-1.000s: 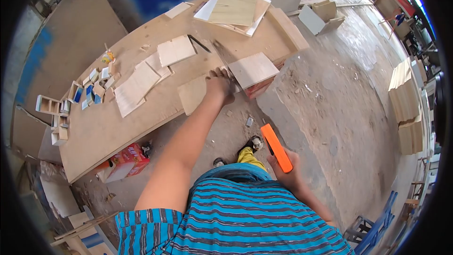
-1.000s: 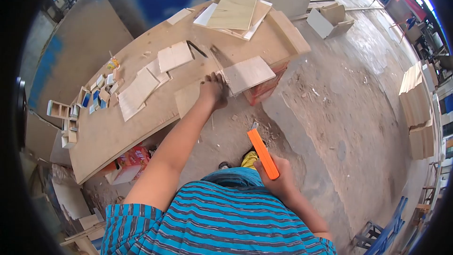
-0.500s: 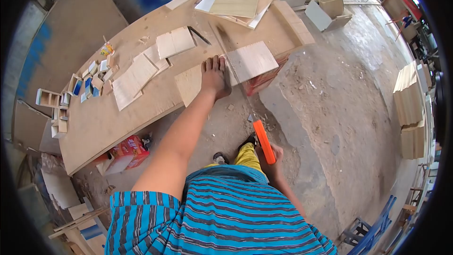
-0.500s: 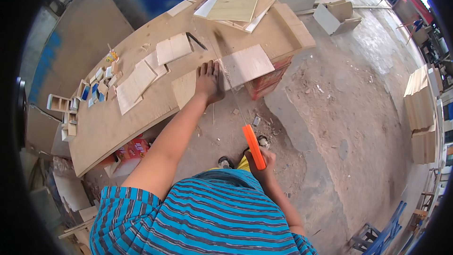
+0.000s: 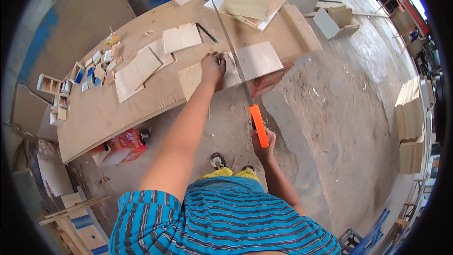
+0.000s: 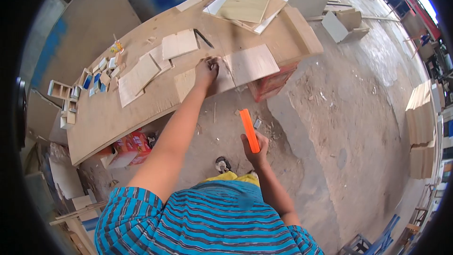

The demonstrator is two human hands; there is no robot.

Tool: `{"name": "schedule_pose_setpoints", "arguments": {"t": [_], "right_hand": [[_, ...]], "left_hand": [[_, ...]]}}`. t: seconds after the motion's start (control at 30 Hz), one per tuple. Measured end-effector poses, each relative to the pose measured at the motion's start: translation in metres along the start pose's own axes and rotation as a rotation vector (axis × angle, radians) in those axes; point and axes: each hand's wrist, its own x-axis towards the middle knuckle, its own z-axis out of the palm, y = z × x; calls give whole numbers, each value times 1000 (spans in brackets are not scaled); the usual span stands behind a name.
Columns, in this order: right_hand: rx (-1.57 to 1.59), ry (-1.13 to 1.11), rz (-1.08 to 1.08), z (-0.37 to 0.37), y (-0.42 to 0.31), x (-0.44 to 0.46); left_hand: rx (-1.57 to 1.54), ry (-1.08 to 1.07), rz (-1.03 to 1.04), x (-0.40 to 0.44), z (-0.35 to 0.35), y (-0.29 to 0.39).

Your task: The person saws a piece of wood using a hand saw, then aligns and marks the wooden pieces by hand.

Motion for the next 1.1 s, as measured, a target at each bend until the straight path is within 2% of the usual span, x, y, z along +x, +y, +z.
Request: {"name": "schedule_pose_setpoints", "arguments": {"t": [0.1, 0.23, 0.37, 0.53, 0.6, 0.7, 0.73, 0.8, 0.93, 0.97, 1.07, 1.1], "right_hand": [[-12, -25, 72, -10, -29, 14], [-15, -86, 44, -14, -28, 39], [23, -151, -143, -10, 6, 57], [-7, -161, -384, -11, 90, 29], [-113, -224, -291, -41, 113, -23], [80, -181, -151, -75, 119, -65], [22, -169, -138, -84, 118, -69], [-93, -141, -142, -98, 112, -63], [-63, -193, -172, -110, 84, -78], [-124, -206, -240, -110, 80, -82], [16, -151, -134, -101, 65, -86], [-30, -159, -174, -99, 60, -82]], "left_hand": [[-25, 202, -75, 14, 10, 9], [120, 375, 34, 21, 13, 15], [117, 332, -83, 34, 14, 5], [230, 340, -87, 30, 12, 12], [272, 290, -122, 33, 9, 13], [274, 270, -169, 31, 8, 19], [277, 259, -163, 28, 9, 19], [278, 263, -140, 32, 9, 14], [273, 248, -27, 24, 15, 14], [267, 252, -21, 24, 16, 14], [238, 254, -34, 24, 17, 13], [221, 246, -50, 25, 17, 14]]}}
